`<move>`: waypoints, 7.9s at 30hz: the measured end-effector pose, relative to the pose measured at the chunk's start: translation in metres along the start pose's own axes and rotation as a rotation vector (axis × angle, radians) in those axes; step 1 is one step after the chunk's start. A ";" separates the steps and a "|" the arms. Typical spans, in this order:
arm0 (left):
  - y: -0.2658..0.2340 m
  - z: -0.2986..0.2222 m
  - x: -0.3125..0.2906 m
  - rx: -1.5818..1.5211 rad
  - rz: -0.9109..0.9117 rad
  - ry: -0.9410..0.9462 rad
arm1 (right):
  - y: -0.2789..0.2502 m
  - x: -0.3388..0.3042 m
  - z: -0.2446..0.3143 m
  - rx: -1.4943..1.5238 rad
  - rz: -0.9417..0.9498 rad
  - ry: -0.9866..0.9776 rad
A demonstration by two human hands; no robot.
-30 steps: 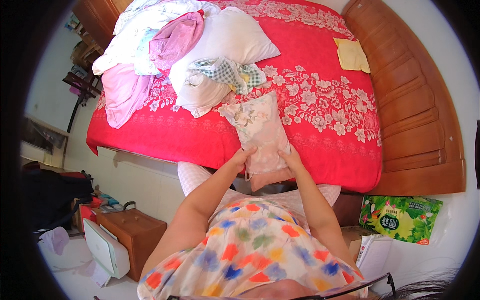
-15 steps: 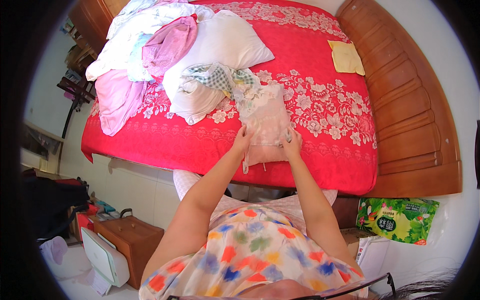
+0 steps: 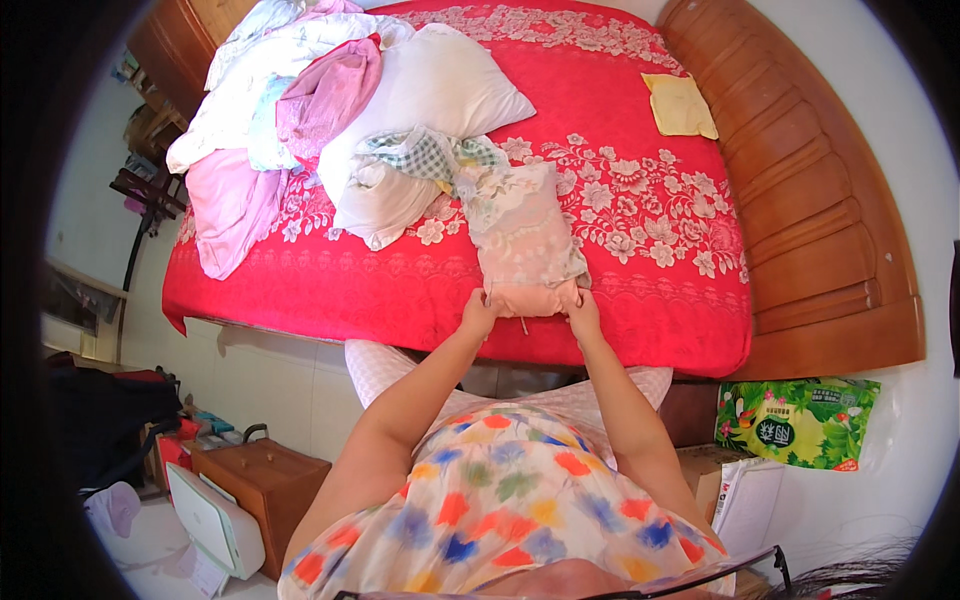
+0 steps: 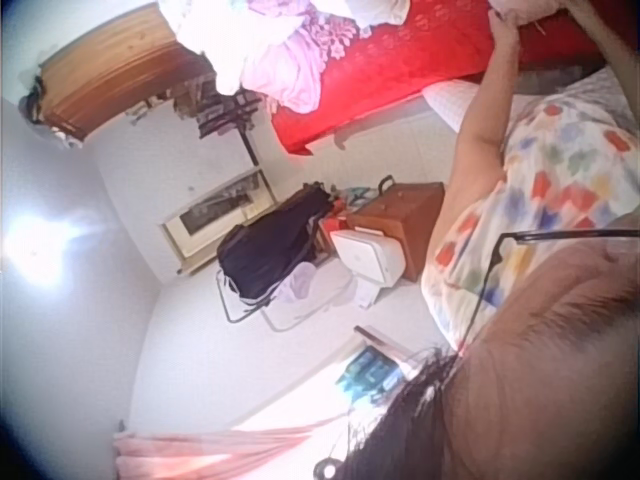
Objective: The person folds clothes on a bed by hand. They place a white cloth inside a yellow top and fold it, then place a checkered cloth inside a pink garment and fold it, setting them aside on the bed.
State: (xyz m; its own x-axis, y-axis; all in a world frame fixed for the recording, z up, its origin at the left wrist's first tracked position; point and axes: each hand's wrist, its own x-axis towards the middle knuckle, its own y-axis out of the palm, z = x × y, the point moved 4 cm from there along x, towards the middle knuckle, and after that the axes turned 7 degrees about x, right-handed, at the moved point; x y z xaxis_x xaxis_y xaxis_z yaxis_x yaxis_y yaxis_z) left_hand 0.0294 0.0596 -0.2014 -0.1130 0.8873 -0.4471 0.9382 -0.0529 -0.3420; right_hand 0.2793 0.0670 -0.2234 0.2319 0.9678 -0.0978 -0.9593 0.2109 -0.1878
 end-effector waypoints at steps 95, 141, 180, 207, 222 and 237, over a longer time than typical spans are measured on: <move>0.003 -0.120 -0.043 0.527 0.045 1.105 | 0.037 -0.035 0.137 -0.818 0.575 -0.767; -0.008 -0.092 -0.014 0.583 0.142 0.572 | 0.035 -0.049 0.138 -0.225 0.486 -0.427; -0.054 -0.048 -0.028 0.761 0.044 0.799 | 0.011 -0.035 0.095 -0.486 0.275 -0.303; -0.006 -0.114 -0.064 0.432 0.054 0.815 | -0.006 -0.037 0.123 0.180 0.405 -0.029; 0.008 -0.126 -0.042 0.399 0.126 0.762 | -0.023 -0.038 0.053 0.332 0.038 0.180; 0.014 -0.122 -0.039 0.167 0.247 0.625 | 0.024 -0.067 0.043 0.273 0.343 0.267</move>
State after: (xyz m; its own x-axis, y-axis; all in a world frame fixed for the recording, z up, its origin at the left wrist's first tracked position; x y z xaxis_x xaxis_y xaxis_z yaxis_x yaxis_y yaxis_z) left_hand 0.0868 0.0796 -0.0881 0.3542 0.9351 0.0148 0.8436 -0.3127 -0.4365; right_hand 0.2340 0.0132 -0.1789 -0.1045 0.9263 -0.3619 -0.9862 -0.0497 0.1576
